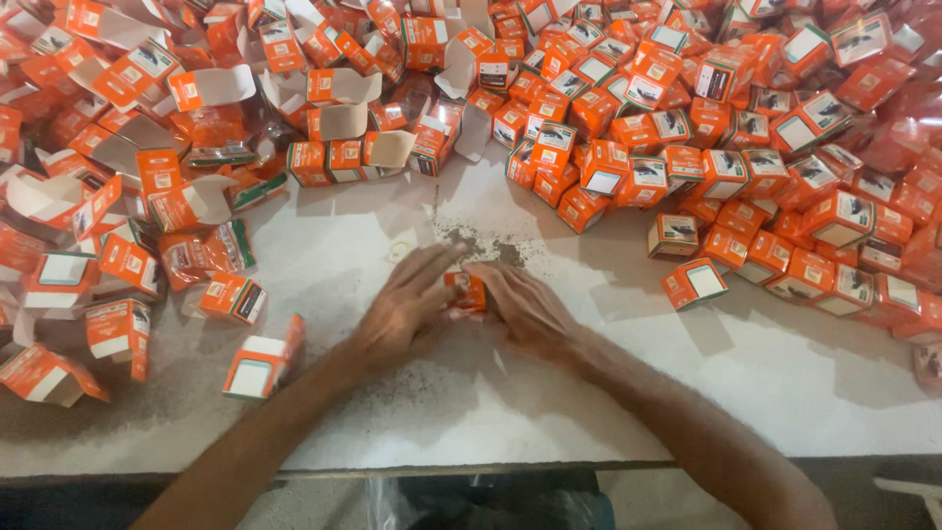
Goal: The person folds small orange cardboard boxes at a table covered with a large pile of flat and folded boxes. They pick up a flat box, press and fold its flaps and sides to form a closed box, and place it back onto the pile, repeating this with one box at a time.
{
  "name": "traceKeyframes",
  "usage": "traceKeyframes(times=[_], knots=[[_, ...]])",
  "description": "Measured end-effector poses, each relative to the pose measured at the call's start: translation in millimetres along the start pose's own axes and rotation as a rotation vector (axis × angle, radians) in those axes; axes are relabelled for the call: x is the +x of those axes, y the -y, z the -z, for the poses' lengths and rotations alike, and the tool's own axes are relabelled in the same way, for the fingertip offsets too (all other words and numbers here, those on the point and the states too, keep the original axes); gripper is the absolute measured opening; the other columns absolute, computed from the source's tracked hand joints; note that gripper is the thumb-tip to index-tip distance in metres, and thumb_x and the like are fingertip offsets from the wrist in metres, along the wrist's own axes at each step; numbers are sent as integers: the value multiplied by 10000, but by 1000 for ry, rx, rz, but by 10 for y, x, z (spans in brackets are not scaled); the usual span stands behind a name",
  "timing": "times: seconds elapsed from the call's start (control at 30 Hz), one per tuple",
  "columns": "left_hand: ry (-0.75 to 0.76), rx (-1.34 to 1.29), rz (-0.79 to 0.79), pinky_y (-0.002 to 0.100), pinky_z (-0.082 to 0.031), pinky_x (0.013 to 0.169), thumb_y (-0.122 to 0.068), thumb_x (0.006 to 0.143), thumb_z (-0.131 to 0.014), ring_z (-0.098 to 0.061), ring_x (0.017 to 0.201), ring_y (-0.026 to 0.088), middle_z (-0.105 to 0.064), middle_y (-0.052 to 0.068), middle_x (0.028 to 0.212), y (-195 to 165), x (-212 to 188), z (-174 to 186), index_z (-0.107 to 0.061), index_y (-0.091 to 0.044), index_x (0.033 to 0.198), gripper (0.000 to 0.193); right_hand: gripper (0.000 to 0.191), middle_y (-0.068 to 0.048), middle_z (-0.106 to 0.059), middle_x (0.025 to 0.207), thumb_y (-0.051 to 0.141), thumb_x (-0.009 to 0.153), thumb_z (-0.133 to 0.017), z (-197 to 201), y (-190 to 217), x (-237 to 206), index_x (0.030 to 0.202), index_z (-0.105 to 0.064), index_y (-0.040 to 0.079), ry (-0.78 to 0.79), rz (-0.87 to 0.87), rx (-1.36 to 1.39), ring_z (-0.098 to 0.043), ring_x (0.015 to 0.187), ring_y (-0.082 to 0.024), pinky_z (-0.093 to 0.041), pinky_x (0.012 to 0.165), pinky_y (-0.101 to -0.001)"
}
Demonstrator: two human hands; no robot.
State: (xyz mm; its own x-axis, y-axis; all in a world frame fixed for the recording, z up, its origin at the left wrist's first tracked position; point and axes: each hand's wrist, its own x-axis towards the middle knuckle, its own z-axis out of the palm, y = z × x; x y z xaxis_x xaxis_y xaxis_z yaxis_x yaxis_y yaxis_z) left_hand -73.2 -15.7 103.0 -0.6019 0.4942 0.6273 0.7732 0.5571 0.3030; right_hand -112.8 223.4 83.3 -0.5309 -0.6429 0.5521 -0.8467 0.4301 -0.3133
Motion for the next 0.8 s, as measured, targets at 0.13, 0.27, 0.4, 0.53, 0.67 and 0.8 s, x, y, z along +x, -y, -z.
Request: traceKeyframes(times=[0.13,0.27,0.4,0.53,0.67,0.8], knots=[[-296,250,204,575,-316,1208,-165,997,-713,-390,1451,492,-486,243,1531,526,324,41,-618,-24,1320,365,772,-319,-333,1581,335,1029,-692,415,-210,207,1582,-250,28,-421,-152,-285,-350,1492,-491,-288,1255,-556],[-344,638,240,612,-288,1169,-158,891,-704,-389,1424,525,-407,316,1552,1133,777,114,-654,-70,1255,378,990,-346,-167,1613,467,880,-749,518,-208,201,1580,-214,15,-456,-72,-441,-204,1514,-529,-220,1256,-612],[-440,572,198,571,-412,1198,-193,1042,-696,-462,1478,419,-460,158,1564,1034,860,4,-607,-59,1275,283,931,-281,-295,1634,342,916,-803,243,-49,112,1585,-240,23,-272,-106,-117,-310,1530,-481,-303,1265,-564],[-164,67,395,481,-593,798,-100,824,-693,-704,991,415,-557,272,1434,262,574,-373,-679,-89,1247,423,991,-315,-352,1569,251,851,-796,69,48,83,1568,-181,-47,-189,-177,23,-414,1416,-491,-395,1151,-528],[-87,-309,450,460,-593,748,-167,983,-632,-739,891,351,-669,210,1140,189,307,-152,-570,-24,1290,344,808,-200,-625,1373,181,897,-735,35,107,32,1579,-318,66,-42,-602,319,-603,1294,-394,-504,1028,-436],[-59,593,735,492,-536,885,-190,839,-695,-612,1119,415,-566,256,1306,1210,159,761,-563,21,1230,464,571,-163,-599,1245,119,946,-652,-4,93,44,1428,-359,33,-11,-434,523,-635,1152,-340,-517,985,-426]])
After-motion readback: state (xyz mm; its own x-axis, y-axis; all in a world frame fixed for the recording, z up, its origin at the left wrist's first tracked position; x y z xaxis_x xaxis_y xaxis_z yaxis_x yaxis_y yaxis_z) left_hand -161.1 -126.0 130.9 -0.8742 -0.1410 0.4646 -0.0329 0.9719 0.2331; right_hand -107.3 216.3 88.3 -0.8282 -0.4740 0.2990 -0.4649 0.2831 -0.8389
